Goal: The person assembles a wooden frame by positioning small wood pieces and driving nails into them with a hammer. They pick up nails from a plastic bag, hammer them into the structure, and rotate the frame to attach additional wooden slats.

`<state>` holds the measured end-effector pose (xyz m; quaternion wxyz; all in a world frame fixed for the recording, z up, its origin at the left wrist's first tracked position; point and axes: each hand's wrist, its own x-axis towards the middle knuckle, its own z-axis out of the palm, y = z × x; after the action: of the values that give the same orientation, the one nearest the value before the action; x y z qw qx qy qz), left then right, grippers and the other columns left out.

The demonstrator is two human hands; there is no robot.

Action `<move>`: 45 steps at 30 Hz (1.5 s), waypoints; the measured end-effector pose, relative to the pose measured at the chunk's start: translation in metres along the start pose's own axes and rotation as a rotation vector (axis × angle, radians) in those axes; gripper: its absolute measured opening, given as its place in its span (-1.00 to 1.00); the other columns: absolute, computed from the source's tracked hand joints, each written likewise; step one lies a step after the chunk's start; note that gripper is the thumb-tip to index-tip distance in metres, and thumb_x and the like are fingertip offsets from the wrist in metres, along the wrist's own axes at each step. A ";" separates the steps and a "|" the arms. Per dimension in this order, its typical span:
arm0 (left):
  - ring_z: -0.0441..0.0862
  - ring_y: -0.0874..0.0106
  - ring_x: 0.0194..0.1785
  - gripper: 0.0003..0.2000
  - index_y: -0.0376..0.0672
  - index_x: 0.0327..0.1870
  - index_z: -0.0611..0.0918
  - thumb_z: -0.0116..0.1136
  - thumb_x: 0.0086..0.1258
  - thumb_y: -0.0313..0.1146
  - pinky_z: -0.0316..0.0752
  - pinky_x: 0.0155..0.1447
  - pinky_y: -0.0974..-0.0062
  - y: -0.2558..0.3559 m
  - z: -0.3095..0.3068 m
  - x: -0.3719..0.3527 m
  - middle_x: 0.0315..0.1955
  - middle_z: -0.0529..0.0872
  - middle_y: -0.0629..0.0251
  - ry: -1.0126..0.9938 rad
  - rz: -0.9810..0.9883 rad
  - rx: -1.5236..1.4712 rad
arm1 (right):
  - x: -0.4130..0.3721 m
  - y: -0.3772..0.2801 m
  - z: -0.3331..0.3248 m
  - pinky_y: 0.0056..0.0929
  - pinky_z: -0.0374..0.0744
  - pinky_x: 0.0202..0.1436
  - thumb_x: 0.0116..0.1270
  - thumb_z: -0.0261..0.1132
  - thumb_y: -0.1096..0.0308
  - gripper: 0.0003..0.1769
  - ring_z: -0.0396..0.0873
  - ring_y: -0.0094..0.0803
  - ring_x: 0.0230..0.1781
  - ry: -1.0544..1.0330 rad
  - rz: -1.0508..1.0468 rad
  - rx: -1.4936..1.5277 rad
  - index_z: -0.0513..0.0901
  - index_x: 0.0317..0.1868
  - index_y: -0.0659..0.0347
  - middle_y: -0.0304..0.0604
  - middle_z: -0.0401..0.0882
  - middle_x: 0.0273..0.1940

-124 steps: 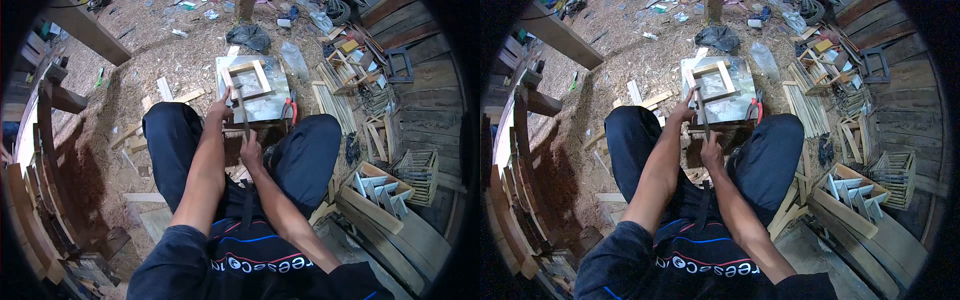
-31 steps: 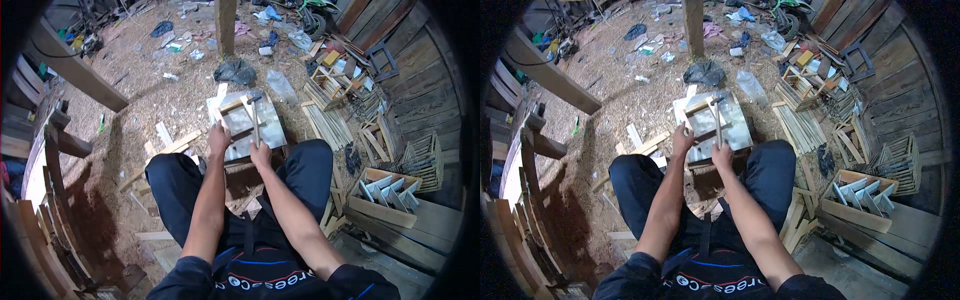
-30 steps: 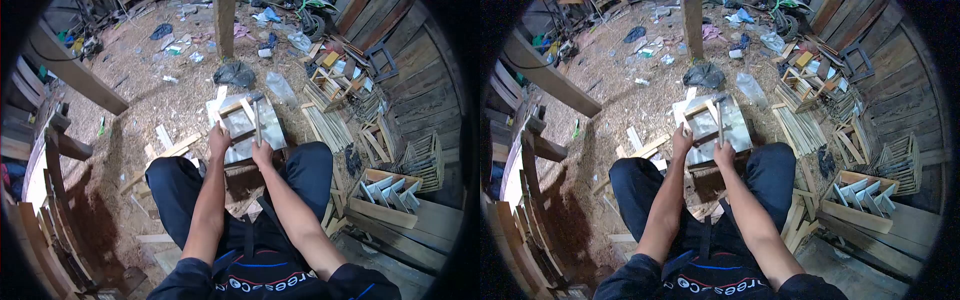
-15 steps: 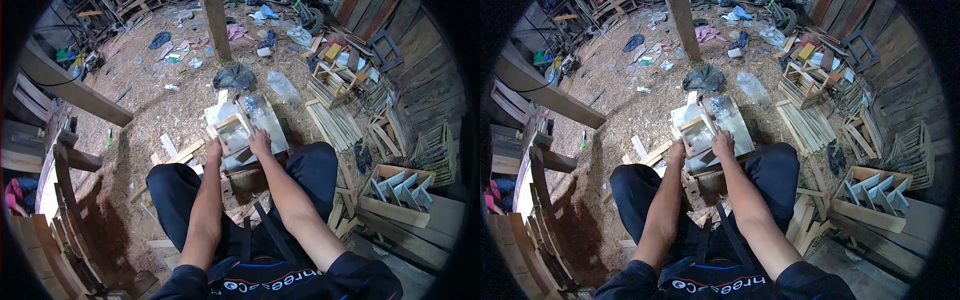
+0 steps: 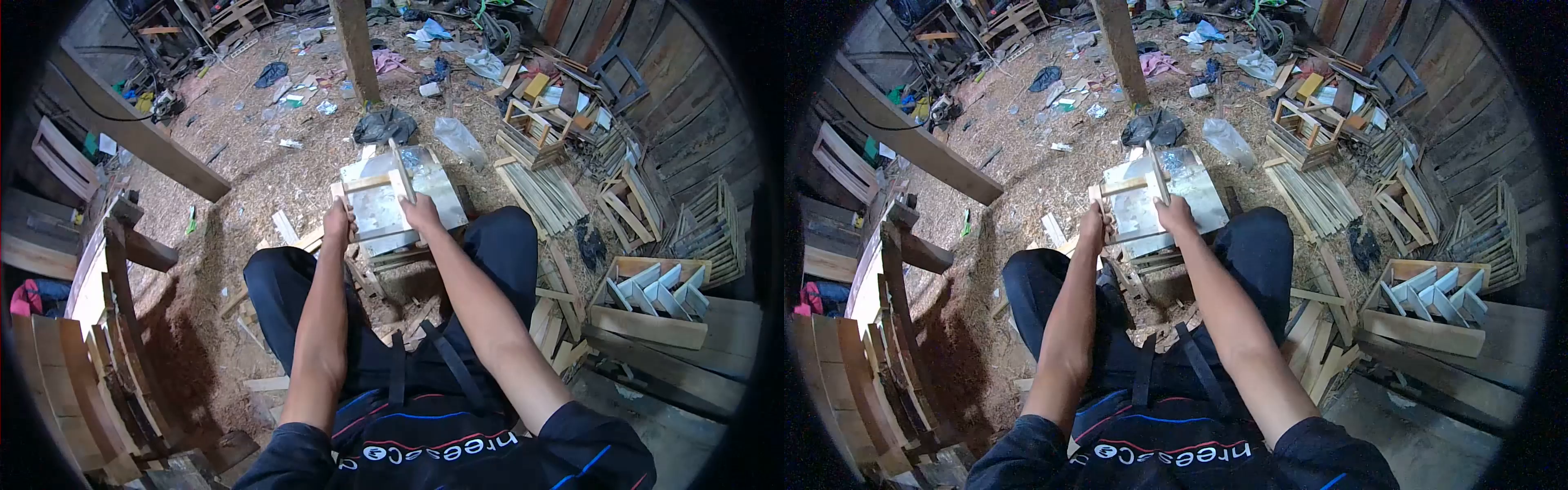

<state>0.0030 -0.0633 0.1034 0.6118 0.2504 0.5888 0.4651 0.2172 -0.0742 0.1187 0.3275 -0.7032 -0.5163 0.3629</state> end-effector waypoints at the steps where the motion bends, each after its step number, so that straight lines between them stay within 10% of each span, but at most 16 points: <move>1: 0.37 0.46 -0.72 -0.53 -0.19 -0.30 0.51 -0.26 0.57 0.05 0.38 -0.58 0.44 0.009 0.002 -0.001 -0.68 0.44 0.36 -0.003 0.002 -0.002 | 0.008 -0.001 -0.002 -0.21 0.57 -0.18 0.29 0.32 0.05 -0.60 0.70 -0.15 -0.28 -0.029 -0.027 0.068 0.70 -0.21 0.30 0.02 0.71 -0.37; 4: 0.40 0.44 -0.71 -0.55 -0.20 -0.23 0.51 -0.28 0.58 0.02 0.43 -0.55 0.41 0.043 0.008 -0.013 -0.64 0.45 0.37 -0.109 -0.003 -0.006 | -0.003 -0.038 -0.034 -0.33 0.57 -0.32 0.33 0.31 0.18 -0.70 0.68 -0.39 -0.44 -0.109 -0.078 0.193 0.72 -0.24 0.31 -0.11 0.72 -0.45; 8: 0.67 0.38 -0.19 -0.47 -0.30 0.11 0.51 -0.44 0.62 -0.02 0.57 -0.11 0.39 0.088 0.018 -0.041 -0.24 0.75 0.13 -0.277 0.102 0.083 | 0.001 -0.056 -0.053 -0.34 0.58 -0.30 0.35 0.29 0.22 -0.71 0.70 -0.37 -0.40 -0.027 -0.109 0.332 0.70 -0.19 0.33 -0.09 0.73 -0.44; 16: 0.67 0.36 -0.04 -0.51 -0.29 0.08 0.57 -0.31 0.62 -0.03 0.58 0.09 0.35 0.141 0.023 -0.065 -0.13 0.74 0.15 -0.333 0.365 0.124 | -0.006 -0.107 -0.092 -0.44 0.60 -0.29 0.47 0.18 0.25 -0.73 0.66 -0.46 -0.39 -0.107 -0.136 0.737 0.65 -0.12 0.32 -0.13 0.73 -0.32; 22: 0.54 0.21 0.11 -0.39 -0.24 0.31 0.31 -0.10 0.52 0.14 0.47 0.21 0.03 0.143 0.030 -0.078 0.06 0.56 0.01 -0.355 0.269 -0.762 | -0.011 -0.118 -0.064 -0.42 0.64 -0.20 0.49 0.16 0.28 -0.76 0.68 -0.42 -0.31 -0.139 -0.214 0.917 0.58 -0.07 0.31 -0.08 0.72 -0.23; 25: 0.62 0.35 -0.06 -0.54 -0.16 0.16 0.42 0.08 0.48 0.02 0.57 0.01 0.18 0.132 0.057 -0.085 -0.15 0.61 0.20 -0.228 0.433 -0.640 | -0.022 -0.120 -0.041 -0.41 0.63 -0.18 0.49 0.16 0.30 -0.76 0.68 -0.37 -0.28 -0.179 -0.185 1.144 0.56 -0.07 0.35 -0.03 0.71 -0.19; 31: 0.43 0.55 -0.46 -0.83 -0.08 -0.11 0.44 0.12 0.49 -0.25 0.47 -0.36 0.49 0.151 0.040 -0.070 -0.45 0.48 0.43 -0.132 0.530 -0.439 | -0.023 -0.101 -0.043 -0.26 0.56 -0.25 0.45 0.20 0.21 -0.70 0.63 -0.21 -0.35 0.304 -0.226 0.238 0.56 -0.08 0.33 -0.01 0.62 -0.38; 36: 0.41 0.58 -0.53 -0.88 -0.13 -0.16 0.47 0.10 0.46 -0.32 0.35 -0.47 0.59 0.151 0.025 -0.070 -0.56 0.46 0.44 -0.390 0.468 -0.212 | 0.002 -0.101 -0.073 -0.24 0.56 -0.21 0.47 0.17 0.21 -0.69 0.65 -0.19 -0.31 0.387 -0.412 0.321 0.58 -0.03 0.33 -0.01 0.65 -0.25; 39: 0.35 0.56 -0.56 -0.85 -0.11 -0.16 0.47 0.07 0.47 -0.24 0.24 -0.51 0.59 0.151 0.029 -0.079 -0.58 0.40 0.46 -0.540 0.336 -0.242 | 0.010 -0.098 -0.075 -0.28 0.62 -0.15 0.50 0.14 0.22 -0.69 0.68 -0.23 -0.27 0.242 -0.463 0.505 0.59 -0.01 0.31 -0.03 0.66 -0.18; 42: 0.33 0.58 -0.57 -0.83 -0.03 -0.19 0.48 0.09 0.48 -0.16 0.22 -0.52 0.60 0.143 0.027 -0.072 -0.57 0.39 0.49 -0.587 0.270 -0.242 | -0.004 -0.103 -0.080 -0.26 0.70 -0.32 0.54 0.05 0.09 -0.62 0.69 -0.24 -0.40 -0.400 -0.004 0.970 0.56 -0.02 0.27 -0.01 0.64 -0.29; 45: 0.32 0.59 -0.59 -0.81 -0.03 -0.23 0.47 0.08 0.49 -0.14 0.24 -0.53 0.59 0.141 0.028 -0.071 -0.58 0.39 0.51 -0.459 0.290 -0.187 | -0.008 -0.107 -0.077 -0.29 0.68 -0.41 0.53 0.06 0.15 -0.67 0.67 -0.25 -0.49 -0.256 0.009 0.962 0.54 -0.06 0.28 -0.03 0.64 -0.37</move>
<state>0.0003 -0.0557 0.2635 0.6765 0.3733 0.3474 0.5313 0.2281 -0.0612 0.2498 0.5474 -0.4246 -0.3230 0.6448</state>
